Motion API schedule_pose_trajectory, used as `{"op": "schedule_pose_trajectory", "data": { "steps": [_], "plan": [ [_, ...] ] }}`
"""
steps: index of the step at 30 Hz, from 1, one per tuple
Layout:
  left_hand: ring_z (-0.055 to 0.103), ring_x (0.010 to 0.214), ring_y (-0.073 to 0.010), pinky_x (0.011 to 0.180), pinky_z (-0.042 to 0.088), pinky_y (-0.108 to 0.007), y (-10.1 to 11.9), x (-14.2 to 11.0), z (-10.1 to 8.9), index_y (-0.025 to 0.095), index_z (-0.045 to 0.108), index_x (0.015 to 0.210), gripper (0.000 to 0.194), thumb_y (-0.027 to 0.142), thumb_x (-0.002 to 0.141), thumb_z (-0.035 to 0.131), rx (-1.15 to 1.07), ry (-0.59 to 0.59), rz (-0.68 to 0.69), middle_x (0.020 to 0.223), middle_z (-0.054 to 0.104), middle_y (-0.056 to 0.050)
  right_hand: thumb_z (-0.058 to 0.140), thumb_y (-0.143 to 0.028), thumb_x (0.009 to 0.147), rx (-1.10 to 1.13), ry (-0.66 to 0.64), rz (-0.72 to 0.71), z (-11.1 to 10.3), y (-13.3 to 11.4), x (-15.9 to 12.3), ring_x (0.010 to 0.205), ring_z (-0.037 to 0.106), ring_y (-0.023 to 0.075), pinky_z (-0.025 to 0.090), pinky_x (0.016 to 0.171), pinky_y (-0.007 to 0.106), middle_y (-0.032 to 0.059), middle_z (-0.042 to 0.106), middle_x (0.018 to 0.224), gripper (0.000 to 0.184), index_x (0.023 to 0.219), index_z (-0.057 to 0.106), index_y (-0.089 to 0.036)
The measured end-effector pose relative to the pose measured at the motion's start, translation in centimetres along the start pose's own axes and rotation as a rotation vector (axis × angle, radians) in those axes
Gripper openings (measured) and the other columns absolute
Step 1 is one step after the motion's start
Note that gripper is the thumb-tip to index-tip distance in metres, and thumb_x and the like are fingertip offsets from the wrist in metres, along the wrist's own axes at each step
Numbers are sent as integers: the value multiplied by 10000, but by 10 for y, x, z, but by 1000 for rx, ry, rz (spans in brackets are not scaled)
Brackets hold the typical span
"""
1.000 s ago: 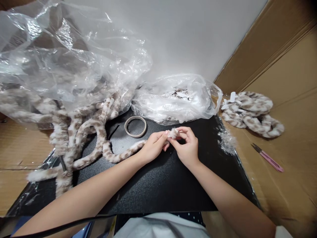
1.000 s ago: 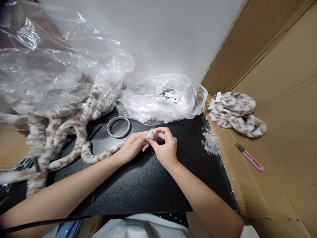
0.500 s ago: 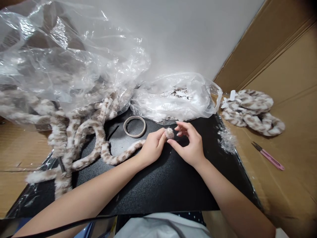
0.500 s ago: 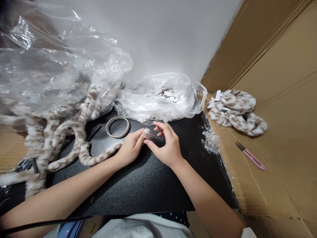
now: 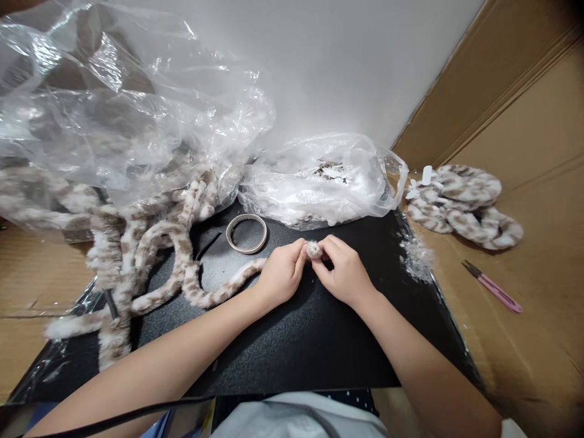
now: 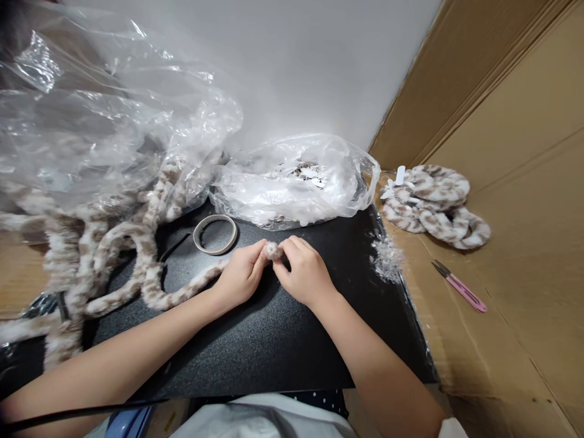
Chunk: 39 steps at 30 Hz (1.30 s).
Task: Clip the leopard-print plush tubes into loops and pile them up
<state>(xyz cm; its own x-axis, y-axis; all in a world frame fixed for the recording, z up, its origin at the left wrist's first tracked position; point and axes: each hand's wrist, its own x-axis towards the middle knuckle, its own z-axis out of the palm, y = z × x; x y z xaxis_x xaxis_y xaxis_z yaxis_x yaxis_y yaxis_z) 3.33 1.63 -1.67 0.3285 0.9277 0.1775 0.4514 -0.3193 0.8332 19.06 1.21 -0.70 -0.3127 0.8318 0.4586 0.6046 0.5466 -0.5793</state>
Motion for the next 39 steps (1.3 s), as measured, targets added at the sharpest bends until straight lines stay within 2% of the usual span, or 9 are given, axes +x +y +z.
{"op": "schedule_pose_trajectory", "data": {
  "steps": [3, 6, 9, 12, 18, 22, 27, 32, 39],
  "plan": [
    [448, 570, -119, 573, 317, -243, 0, -1, -1, 190, 400, 692, 324, 326, 980, 340, 41, -26, 7, 629, 491, 18, 499, -131, 810, 13, -96, -10, -2, 1, 1, 612, 453, 143, 376, 587, 268, -7, 462, 645, 220, 637, 396, -220],
    [494, 595, -134, 600, 367, -255, 2, -2, -2, 186, 454, 722, 335, 342, 988, 324, 61, -71, 27, 656, 539, -2, 491, -144, 806, 167, -110, 8, -2, 4, 2, 550, 400, 118, 324, 528, 253, -32, 394, 597, 259, 603, 347, -219],
    [611, 829, -182, 759, 462, -300, 4, -3, -3, 168, 554, 972, 267, 325, 988, 339, 41, -73, 101, 924, 660, -78, 495, -175, 803, 277, -82, 55, -1, 6, 2, 528, 395, 109, 317, 512, 249, -34, 405, 579, 251, 586, 375, -212],
    [598, 1054, -206, 893, 469, -332, 4, -2, -2, 182, 506, 1197, 283, 280, 979, 355, 63, -105, 186, 1166, 637, -115, 511, -195, 781, 319, -52, 118, -2, 9, 2, 535, 408, 115, 338, 518, 253, -27, 450, 570, 216, 580, 433, -206],
    [584, 759, -200, 696, 434, -301, 4, 5, -14, 190, 535, 841, 243, 249, 966, 335, 466, -182, 229, 790, 626, -61, 573, -284, 729, 654, 38, 363, 0, 15, 4, 517, 426, 105, 383, 505, 238, -32, 476, 543, 193, 574, 504, -191],
    [541, 652, -180, 681, 389, -298, 7, 9, -32, 192, 494, 752, 291, 287, 976, 333, 586, -230, 233, 685, 583, -37, 645, -322, 652, 918, 203, 531, -8, 20, 9, 476, 399, 85, 370, 447, 216, -40, 469, 546, 223, 581, 470, -202],
    [475, 529, -155, 659, 361, -299, 9, 9, -59, 197, 465, 691, 334, 323, 973, 339, 575, -313, 152, 569, 511, 3, 628, -331, 685, 1097, 282, 530, -28, 31, 16, 409, 225, 60, 325, 400, 207, -85, 221, 459, 411, 513, 273, -215],
    [511, 574, -167, 641, 355, -300, 1, -11, -88, 199, 473, 699, 331, 327, 972, 337, 653, -266, 121, 616, 539, -11, 593, -339, 686, 1181, 284, 544, -39, 37, 19, 395, 203, 64, 326, 388, 208, -86, 191, 457, 397, 510, 259, -216],
    [501, 628, -162, 666, 366, -293, -18, -41, -128, 192, 495, 696, 359, 341, 970, 315, 748, -238, 24, 649, 543, -17, 638, -285, 636, 1310, 444, 548, -65, 51, 18, 386, 211, 51, 318, 384, 177, -92, 193, 455, 414, 518, 250, -204]
  ]
}}
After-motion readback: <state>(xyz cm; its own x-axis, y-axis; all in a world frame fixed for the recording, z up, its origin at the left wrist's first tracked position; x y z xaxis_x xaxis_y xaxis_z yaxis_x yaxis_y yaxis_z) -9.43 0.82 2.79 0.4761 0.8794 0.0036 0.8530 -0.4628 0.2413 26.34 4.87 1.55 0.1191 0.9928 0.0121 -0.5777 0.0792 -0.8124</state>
